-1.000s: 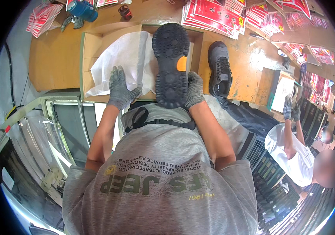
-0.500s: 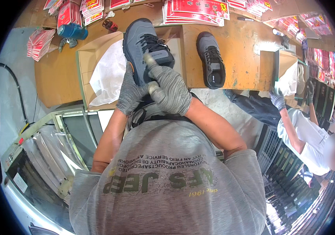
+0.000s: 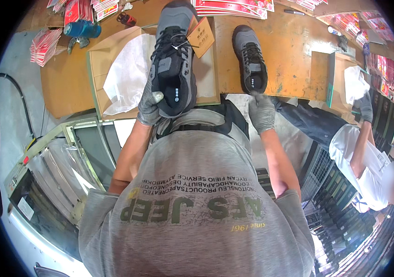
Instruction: The person writes on a label with a marker, opens a shoebox, removes the shoes to look at them, puts them back in the box with tissue paper and a product card, and closes the box.
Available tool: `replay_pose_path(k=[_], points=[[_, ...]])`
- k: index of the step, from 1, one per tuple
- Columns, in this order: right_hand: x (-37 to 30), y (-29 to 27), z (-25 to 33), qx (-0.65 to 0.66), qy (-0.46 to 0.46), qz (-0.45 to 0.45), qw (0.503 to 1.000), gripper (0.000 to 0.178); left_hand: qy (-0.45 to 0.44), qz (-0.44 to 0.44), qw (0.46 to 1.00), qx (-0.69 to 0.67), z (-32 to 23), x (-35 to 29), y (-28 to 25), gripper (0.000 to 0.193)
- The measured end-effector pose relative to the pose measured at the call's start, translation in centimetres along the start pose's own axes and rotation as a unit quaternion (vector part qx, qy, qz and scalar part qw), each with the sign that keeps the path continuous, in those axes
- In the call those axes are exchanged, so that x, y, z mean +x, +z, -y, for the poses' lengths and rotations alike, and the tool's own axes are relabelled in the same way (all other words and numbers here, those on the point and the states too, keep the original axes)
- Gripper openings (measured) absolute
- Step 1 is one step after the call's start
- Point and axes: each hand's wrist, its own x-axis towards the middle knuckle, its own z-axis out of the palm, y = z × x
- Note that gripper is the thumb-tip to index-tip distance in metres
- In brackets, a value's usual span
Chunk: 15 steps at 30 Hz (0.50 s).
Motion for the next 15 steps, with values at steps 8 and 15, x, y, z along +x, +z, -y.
replay_pose_path(k=[8, 15], points=[[-8.8, 4.0, -10.5, 0.11, 0.075, 0.348, 0.928, 0.036, 0.038, -0.014, 0.998, 0.047, -2.2, 0.8, -0.3, 0.106], [-5.3, 7.5, -8.6, 0.189, 0.079, 0.216, 0.955, 0.033, 0.102, -0.063, 0.989, 0.088, -1.1, 1.0, -1.8, 0.108]])
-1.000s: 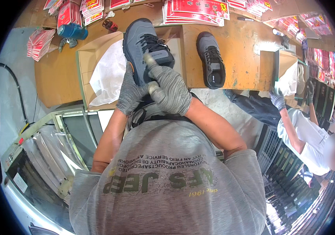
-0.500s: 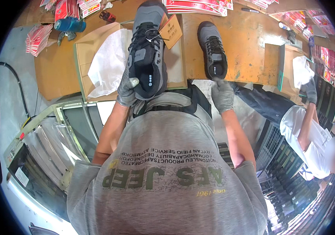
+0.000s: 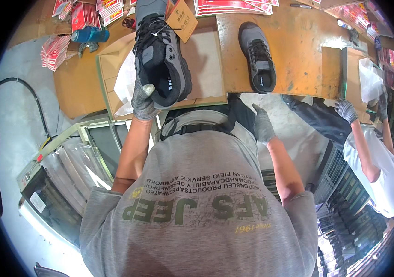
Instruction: The person writes on a label with a marker, opens a shoebox, removes the shoes to look at them, puts them back in the box with tissue paper and a product card, and closes the box.
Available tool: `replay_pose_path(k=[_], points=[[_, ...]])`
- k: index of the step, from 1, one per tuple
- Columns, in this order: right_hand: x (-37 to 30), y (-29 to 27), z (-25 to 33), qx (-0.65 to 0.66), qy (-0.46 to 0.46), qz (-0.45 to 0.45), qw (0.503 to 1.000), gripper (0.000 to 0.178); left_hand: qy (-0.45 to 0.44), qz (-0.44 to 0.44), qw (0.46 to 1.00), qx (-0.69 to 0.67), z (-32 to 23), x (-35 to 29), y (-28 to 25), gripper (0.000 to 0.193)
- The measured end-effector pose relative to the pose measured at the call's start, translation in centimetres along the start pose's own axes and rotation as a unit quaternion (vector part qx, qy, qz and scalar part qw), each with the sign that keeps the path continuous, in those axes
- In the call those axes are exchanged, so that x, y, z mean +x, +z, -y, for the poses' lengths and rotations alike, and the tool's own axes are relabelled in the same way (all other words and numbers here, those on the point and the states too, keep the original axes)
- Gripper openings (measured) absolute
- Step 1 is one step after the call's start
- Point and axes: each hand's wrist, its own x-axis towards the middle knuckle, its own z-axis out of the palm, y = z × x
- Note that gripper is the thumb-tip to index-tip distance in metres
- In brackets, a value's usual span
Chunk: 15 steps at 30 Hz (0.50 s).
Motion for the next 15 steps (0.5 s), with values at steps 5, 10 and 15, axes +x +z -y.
replay_pose_path(k=[5, 10, 15], points=[[3.9, 1.6, -1.4, -0.037, -0.012, -0.06, 0.997, 0.03, -0.018, -0.006, 1.0, 0.009, -0.3, -0.5, 1.3, 0.116], [4.2, 1.0, -0.5, -0.138, -0.011, -0.04, 0.99, 0.028, -0.008, 0.007, 0.999, 0.039, 0.5, -1.2, 0.7, 0.126], [6.1, 1.9, -8.3, -0.265, -0.106, -0.018, 0.958, 0.013, 0.028, 0.0, 0.999, 0.04, 1.1, -1.3, 1.3, 0.117]])
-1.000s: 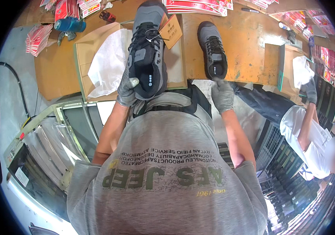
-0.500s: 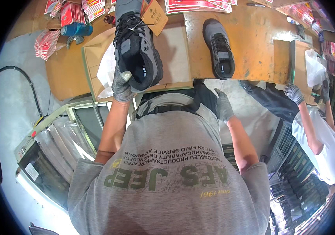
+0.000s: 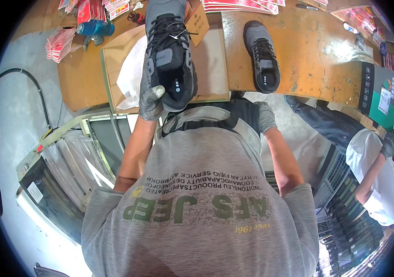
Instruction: The person writes on a label with a marker, opens a shoebox, removes the shoes to look at them, puts them back in the box with tissue paper and a product card, and closes the box.
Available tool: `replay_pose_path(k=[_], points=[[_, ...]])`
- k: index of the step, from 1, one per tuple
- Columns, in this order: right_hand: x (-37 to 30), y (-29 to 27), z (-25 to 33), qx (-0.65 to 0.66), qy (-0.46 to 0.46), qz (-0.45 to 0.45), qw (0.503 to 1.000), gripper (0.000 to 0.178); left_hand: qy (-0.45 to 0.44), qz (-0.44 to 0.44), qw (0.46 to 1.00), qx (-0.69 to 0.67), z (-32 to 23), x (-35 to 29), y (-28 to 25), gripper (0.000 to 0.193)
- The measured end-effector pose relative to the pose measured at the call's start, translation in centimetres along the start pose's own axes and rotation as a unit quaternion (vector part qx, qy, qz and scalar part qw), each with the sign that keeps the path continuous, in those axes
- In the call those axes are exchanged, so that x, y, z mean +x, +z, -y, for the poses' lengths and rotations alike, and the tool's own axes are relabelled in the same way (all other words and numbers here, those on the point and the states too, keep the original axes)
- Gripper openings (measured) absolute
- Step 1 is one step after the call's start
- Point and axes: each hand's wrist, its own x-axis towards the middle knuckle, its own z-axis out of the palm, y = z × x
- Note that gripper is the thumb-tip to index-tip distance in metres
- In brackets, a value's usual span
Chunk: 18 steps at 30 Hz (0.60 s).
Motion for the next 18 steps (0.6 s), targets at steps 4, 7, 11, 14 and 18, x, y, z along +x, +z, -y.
replay_pose_path(k=[4, 7, 11, 14, 18], points=[[-0.2, 0.7, -1.3, -0.142, -0.109, -0.013, 0.984, 0.012, 0.002, -0.014, 1.0, -0.012, -0.4, -0.3, 0.9, 0.113], [-0.5, -0.4, -0.6, -0.118, -0.106, -0.006, 0.987, 0.013, -0.009, -0.021, 0.999, -0.025, -0.8, -0.9, 1.3, 0.114], [-1.3, -3.7, 2.1, -0.038, -0.088, 0.024, 0.995, 0.017, 0.004, -0.043, 0.999, -0.03, -0.8, -1.5, 1.3, 0.115], [-2.0, -8.2, 4.6, -0.007, -0.069, 0.079, 0.994, 0.02, 0.004, -0.045, 0.998, -0.038, -0.5, -1.9, 0.6, 0.115], [-1.9, -17.1, 10.9, -0.176, -0.046, 0.223, 0.958, 0.022, 0.02, -0.053, 0.998, -0.022, -0.2, -2.7, -0.5, 0.12]])
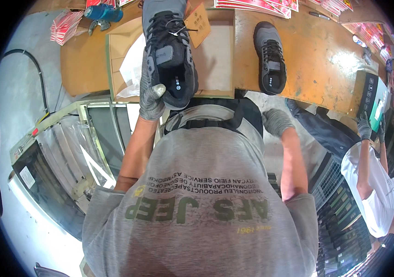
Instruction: The person writes on a label with a marker, opens a shoebox, removes the shoes to look at them, puts them back in the box with tissue paper and a product card, and closes the box.
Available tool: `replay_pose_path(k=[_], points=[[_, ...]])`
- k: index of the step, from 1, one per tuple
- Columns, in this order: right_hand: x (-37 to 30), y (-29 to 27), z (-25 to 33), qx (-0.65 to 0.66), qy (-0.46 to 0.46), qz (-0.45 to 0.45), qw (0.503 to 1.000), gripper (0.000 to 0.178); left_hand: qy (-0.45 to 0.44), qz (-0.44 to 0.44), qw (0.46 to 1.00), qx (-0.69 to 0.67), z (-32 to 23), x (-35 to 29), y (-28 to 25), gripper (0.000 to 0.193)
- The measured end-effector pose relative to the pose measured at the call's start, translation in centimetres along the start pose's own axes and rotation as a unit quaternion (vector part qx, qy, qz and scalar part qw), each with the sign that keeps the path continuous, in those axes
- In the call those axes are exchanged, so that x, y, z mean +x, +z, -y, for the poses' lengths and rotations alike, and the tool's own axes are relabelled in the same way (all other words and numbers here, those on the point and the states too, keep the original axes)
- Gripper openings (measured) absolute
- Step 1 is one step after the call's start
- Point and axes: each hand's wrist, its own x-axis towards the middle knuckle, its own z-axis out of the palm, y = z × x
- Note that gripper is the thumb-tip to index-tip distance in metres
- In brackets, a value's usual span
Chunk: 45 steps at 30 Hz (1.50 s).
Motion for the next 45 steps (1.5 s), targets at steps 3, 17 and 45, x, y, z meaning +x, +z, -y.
replay_pose_path(k=[3, 17, 45], points=[[-1.6, -8.3, 4.8, 0.146, -0.035, -0.168, 0.974, 0.045, 0.007, -0.003, 1.0, -0.001, -0.5, -0.2, 0.4, 0.124], [3.5, -30.0, 24.7, 0.592, -0.444, -0.196, 0.644, 0.047, 0.269, 0.044, 0.953, 0.13, -13.2, 6.0, 5.3, 0.097], [-1.6, -46.4, 29.0, -0.101, -0.701, -0.447, 0.547, 0.026, 0.286, -0.003, 0.935, 0.208, -27.0, -0.5, 4.1, 0.101]])
